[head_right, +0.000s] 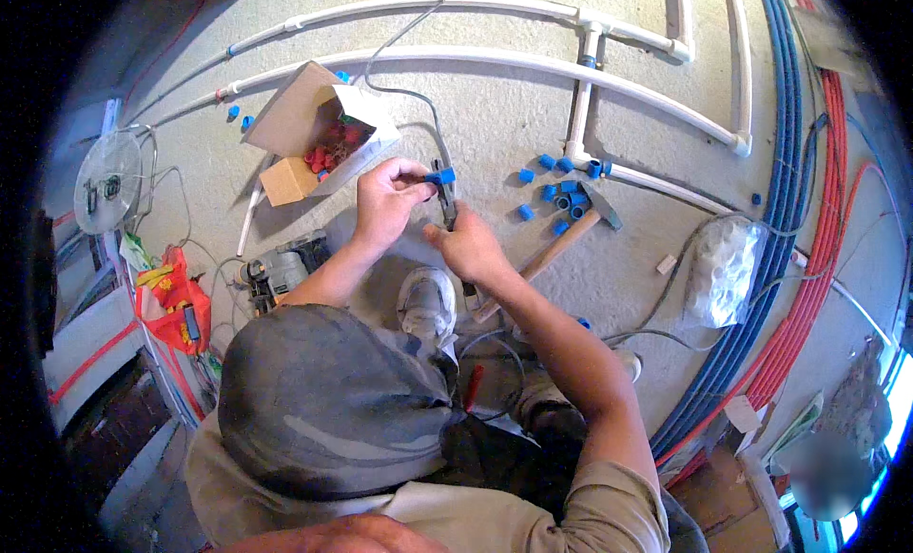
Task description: The person walks around a construction site, picks up a hammer, and then sits on the floor to work on white pipes. They use pliers to cut blue plastic pipe fittings and a hammer to tap the fittings onto the pipes.
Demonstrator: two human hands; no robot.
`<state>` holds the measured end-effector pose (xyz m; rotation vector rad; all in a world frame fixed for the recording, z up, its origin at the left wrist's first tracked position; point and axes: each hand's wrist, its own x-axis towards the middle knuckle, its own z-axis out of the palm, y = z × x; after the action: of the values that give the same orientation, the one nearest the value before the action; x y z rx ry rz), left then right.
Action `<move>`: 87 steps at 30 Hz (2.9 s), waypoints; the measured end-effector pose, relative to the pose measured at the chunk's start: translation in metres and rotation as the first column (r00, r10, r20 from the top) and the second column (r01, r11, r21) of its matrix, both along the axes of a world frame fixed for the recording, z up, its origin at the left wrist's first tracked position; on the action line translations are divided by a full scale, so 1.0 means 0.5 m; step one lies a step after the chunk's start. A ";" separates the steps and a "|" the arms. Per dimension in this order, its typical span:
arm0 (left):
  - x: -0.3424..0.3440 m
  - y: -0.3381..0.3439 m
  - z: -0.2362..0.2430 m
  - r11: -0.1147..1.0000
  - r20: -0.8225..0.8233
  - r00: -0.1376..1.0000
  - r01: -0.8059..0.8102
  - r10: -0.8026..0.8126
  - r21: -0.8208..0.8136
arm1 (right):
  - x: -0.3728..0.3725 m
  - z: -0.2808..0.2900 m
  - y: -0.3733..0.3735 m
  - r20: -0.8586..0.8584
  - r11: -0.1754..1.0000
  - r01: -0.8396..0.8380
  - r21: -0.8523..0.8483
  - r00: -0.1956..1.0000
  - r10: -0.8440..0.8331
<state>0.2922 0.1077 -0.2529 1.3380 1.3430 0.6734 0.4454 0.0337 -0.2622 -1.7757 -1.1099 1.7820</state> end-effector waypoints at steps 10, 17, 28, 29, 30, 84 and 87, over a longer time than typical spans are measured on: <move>-0.010 0.006 -0.026 0.997 -0.047 0.998 0.042 -0.039 0.060 | -0.003 0.008 -0.002 0.114 1.000 -0.023 0.001 0.993 0.023; 0.005 0.022 -0.091 0.998 -0.110 0.992 0.065 -0.064 0.002 | -0.020 -0.082 -0.019 -0.044 0.975 0.155 -0.160 0.985 -0.164; -0.026 0.058 -0.093 0.998 0.096 0.995 -0.022 0.028 -0.063 | 0.015 -0.083 -0.022 -0.238 0.956 0.093 -0.277 0.958 -0.162; -0.024 0.058 -0.058 0.990 0.202 0.977 -0.036 0.063 -0.134 | 0.036 -0.062 -0.016 -0.221 0.963 -0.042 -0.267 0.975 -0.019; -0.013 0.057 -0.020 0.977 0.312 0.945 -0.039 0.104 -0.208 | 0.049 -0.048 -0.016 -0.266 0.959 -0.075 -0.273 0.964 0.000; 0.147 0.037 -0.008 0.802 0.419 0.776 0.575 -0.471 -0.164 | 0.269 0.061 -0.146 -0.031 0.940 -0.219 -0.262 0.975 0.218; 0.119 0.031 0.007 0.817 0.286 0.814 0.558 -0.506 -0.144 | 0.262 0.069 -0.116 -0.033 0.951 -0.249 -0.182 0.968 0.247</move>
<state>0.3518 0.1231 -0.2494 1.3224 0.7611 0.2667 0.5763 -0.0243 -0.2279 -1.7929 -1.2466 2.1010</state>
